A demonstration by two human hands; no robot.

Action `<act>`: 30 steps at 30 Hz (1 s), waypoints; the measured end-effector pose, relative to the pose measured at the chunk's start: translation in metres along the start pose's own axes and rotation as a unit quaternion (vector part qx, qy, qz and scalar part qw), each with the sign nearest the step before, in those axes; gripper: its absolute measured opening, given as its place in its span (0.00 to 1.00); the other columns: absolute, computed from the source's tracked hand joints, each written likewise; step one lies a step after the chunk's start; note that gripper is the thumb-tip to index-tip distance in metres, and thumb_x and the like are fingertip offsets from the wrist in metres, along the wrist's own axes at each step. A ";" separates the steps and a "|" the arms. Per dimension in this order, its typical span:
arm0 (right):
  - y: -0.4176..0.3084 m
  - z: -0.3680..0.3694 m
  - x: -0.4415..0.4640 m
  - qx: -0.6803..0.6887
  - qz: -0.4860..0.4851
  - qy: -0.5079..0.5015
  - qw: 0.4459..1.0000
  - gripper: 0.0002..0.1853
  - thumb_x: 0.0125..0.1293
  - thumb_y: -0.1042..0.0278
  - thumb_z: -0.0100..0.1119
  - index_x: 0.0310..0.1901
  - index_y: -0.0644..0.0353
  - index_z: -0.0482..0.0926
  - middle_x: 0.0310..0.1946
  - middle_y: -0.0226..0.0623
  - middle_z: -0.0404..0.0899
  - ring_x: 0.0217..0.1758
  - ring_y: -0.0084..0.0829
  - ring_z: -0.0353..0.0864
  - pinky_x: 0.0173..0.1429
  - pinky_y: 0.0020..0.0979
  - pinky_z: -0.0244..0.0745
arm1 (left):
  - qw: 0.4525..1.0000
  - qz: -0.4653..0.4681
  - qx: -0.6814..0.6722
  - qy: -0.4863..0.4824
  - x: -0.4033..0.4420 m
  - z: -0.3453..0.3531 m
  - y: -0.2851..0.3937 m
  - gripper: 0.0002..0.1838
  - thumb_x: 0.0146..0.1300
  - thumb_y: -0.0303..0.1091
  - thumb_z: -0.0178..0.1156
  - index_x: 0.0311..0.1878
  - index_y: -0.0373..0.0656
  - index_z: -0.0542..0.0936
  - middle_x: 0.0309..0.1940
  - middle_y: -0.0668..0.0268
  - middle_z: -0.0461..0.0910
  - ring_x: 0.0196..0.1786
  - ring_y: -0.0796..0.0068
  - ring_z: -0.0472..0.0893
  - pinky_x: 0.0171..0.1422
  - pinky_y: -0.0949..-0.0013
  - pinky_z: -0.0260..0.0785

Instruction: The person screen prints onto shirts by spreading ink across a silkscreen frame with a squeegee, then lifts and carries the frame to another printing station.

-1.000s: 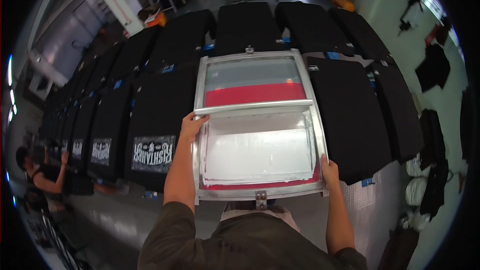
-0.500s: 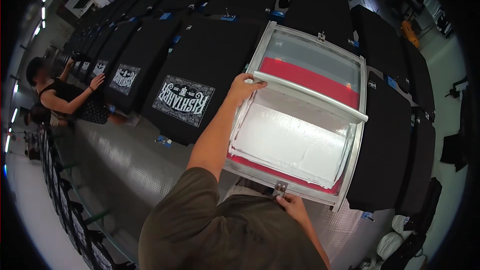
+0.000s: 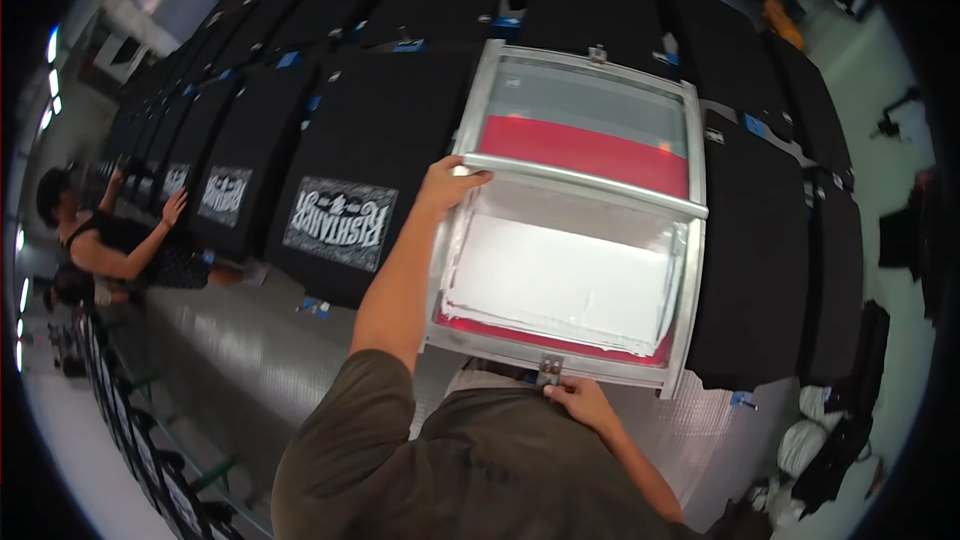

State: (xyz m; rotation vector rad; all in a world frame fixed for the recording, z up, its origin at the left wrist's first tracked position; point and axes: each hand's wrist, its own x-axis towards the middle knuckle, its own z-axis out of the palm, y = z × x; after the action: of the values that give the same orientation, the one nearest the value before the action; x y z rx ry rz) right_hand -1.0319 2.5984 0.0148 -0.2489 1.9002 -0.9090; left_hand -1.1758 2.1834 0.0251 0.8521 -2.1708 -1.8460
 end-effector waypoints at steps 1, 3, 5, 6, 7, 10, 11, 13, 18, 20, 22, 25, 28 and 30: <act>-0.010 -0.011 -0.001 -0.046 0.010 -0.044 0.998 0.26 0.63 0.41 0.62 0.43 0.60 0.86 0.31 0.42 0.86 0.34 0.38 0.84 0.45 0.36 0.76 | 1.000 -0.012 -0.016 -0.014 0.000 -0.001 0.002 0.23 0.46 0.39 0.79 0.41 0.34 0.83 0.38 0.61 0.84 0.42 0.73 0.81 0.49 0.68 0.72; -0.033 -0.049 -0.003 -0.081 -0.016 -0.076 0.994 0.26 0.62 0.41 0.62 0.45 0.59 0.86 0.33 0.43 0.86 0.36 0.38 0.84 0.47 0.36 0.77 | 0.995 0.075 0.072 0.001 0.011 -0.005 -0.002 0.23 0.45 0.38 0.79 0.42 0.35 0.83 0.41 0.60 0.83 0.45 0.70 0.81 0.51 0.68 0.72; -0.096 -0.099 -0.016 -0.154 -0.005 -0.071 0.985 0.25 0.60 0.45 0.66 0.48 0.60 0.85 0.38 0.47 0.86 0.44 0.40 0.85 0.53 0.37 0.78 | 0.939 0.259 0.225 0.042 0.017 -0.008 0.008 0.25 0.42 0.34 0.78 0.46 0.39 0.82 0.49 0.58 0.78 0.50 0.59 0.80 0.54 0.63 0.73; -0.105 -0.125 -0.002 -0.092 -0.014 0.017 0.996 0.24 0.57 0.51 0.70 0.48 0.61 0.84 0.42 0.47 0.86 0.47 0.42 0.85 0.54 0.39 0.78 | 0.914 0.320 0.246 0.048 0.009 -0.007 0.027 0.26 0.42 0.33 0.77 0.47 0.40 0.82 0.51 0.57 0.77 0.52 0.56 0.79 0.55 0.61 0.74; -0.102 -0.147 0.018 -0.166 -0.119 0.228 0.952 0.25 0.54 0.60 0.74 0.52 0.60 0.81 0.48 0.46 0.84 0.50 0.41 0.83 0.55 0.39 0.77 | 0.933 0.262 0.245 -0.037 -0.006 -0.004 0.061 0.26 0.43 0.30 0.75 0.50 0.42 0.81 0.49 0.55 0.79 0.53 0.53 0.80 0.56 0.59 0.74; -0.143 -0.217 0.054 -0.403 -0.265 0.496 0.722 0.35 0.47 0.71 0.75 0.60 0.53 0.74 0.54 0.44 0.77 0.57 0.45 0.76 0.62 0.44 0.68 | 0.890 0.240 0.368 -0.120 -0.009 0.005 0.079 0.21 0.48 0.28 0.71 0.49 0.42 0.81 0.39 0.54 0.83 0.47 0.52 0.82 0.53 0.57 0.75; -0.138 -0.230 0.070 -0.441 -0.288 0.512 0.678 0.26 0.49 0.72 0.72 0.53 0.53 0.79 0.49 0.41 0.80 0.54 0.41 0.78 0.62 0.44 0.67 | 0.863 0.244 0.428 -0.116 -0.013 0.007 0.076 0.18 0.50 0.29 0.70 0.47 0.43 0.81 0.38 0.55 0.83 0.46 0.52 0.83 0.50 0.56 0.75; -0.109 -0.246 0.092 -0.502 -0.171 0.393 0.751 0.12 0.55 0.73 0.64 0.42 0.55 0.81 0.42 0.38 0.82 0.49 0.40 0.80 0.56 0.44 0.70 | 0.814 0.308 0.483 -0.095 -0.023 0.005 0.056 0.09 0.57 0.27 0.60 0.42 0.44 0.80 0.34 0.58 0.83 0.42 0.54 0.83 0.48 0.54 0.72; -0.026 -0.179 0.073 -0.437 -0.262 0.431 0.745 0.09 0.47 0.80 0.58 0.31 0.55 0.75 0.32 0.37 0.75 0.40 0.43 0.76 0.43 0.43 0.70 | 0.755 0.432 0.491 -0.053 -0.104 -0.005 -0.019 0.12 0.53 0.22 0.54 0.41 0.45 0.79 0.38 0.63 0.82 0.45 0.62 0.81 0.61 0.47 0.65; -0.039 -0.178 0.042 -0.403 -0.303 0.416 0.757 0.15 0.44 0.82 0.60 0.36 0.55 0.80 0.32 0.35 0.77 0.39 0.40 0.76 0.44 0.41 0.71 | 0.772 0.396 0.484 -0.112 -0.115 -0.022 0.001 0.15 0.49 0.21 0.58 0.42 0.45 0.80 0.40 0.62 0.84 0.47 0.63 0.82 0.65 0.43 0.63; -0.059 -0.192 0.021 -0.401 -0.322 0.402 0.757 0.17 0.45 0.83 0.60 0.39 0.55 0.84 0.32 0.34 0.82 0.39 0.38 0.79 0.43 0.40 0.73 | 0.817 0.328 0.456 -0.133 -0.114 -0.031 0.037 0.18 0.48 0.19 0.60 0.44 0.44 0.84 0.44 0.62 0.86 0.50 0.64 0.83 0.68 0.41 0.61; -0.097 -0.228 0.032 -0.376 -0.312 0.419 0.766 0.14 0.50 0.84 0.59 0.39 0.59 0.85 0.31 0.40 0.85 0.38 0.43 0.82 0.46 0.41 0.76 | 0.832 0.291 0.444 -0.161 -0.086 -0.023 0.088 0.17 0.49 0.19 0.59 0.44 0.41 0.84 0.40 0.56 0.85 0.45 0.53 0.83 0.64 0.45 0.66; -0.106 -0.269 0.065 -0.378 -0.291 0.428 0.767 0.14 0.52 0.78 0.65 0.43 0.57 0.84 0.36 0.38 0.85 0.43 0.42 0.82 0.50 0.40 0.75 | 0.829 0.279 0.461 -0.149 -0.055 -0.002 0.120 0.19 0.49 0.19 0.58 0.45 0.45 0.84 0.36 0.52 0.84 0.42 0.49 0.83 0.51 0.53 0.74; -0.114 -0.285 0.079 -0.383 -0.251 0.425 0.781 0.14 0.53 0.73 0.68 0.43 0.56 0.85 0.39 0.36 0.85 0.45 0.40 0.82 0.50 0.40 0.76 | 0.833 0.289 0.453 -0.133 -0.038 0.010 0.126 0.18 0.49 0.20 0.58 0.44 0.46 0.85 0.35 0.52 0.83 0.41 0.48 0.82 0.47 0.52 0.75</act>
State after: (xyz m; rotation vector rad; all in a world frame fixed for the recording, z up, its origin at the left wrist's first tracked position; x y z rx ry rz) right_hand -1.3342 2.6150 0.1075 -1.0114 3.1075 -0.5285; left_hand -1.1885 2.2202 0.1508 -0.0523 -3.0333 -0.6167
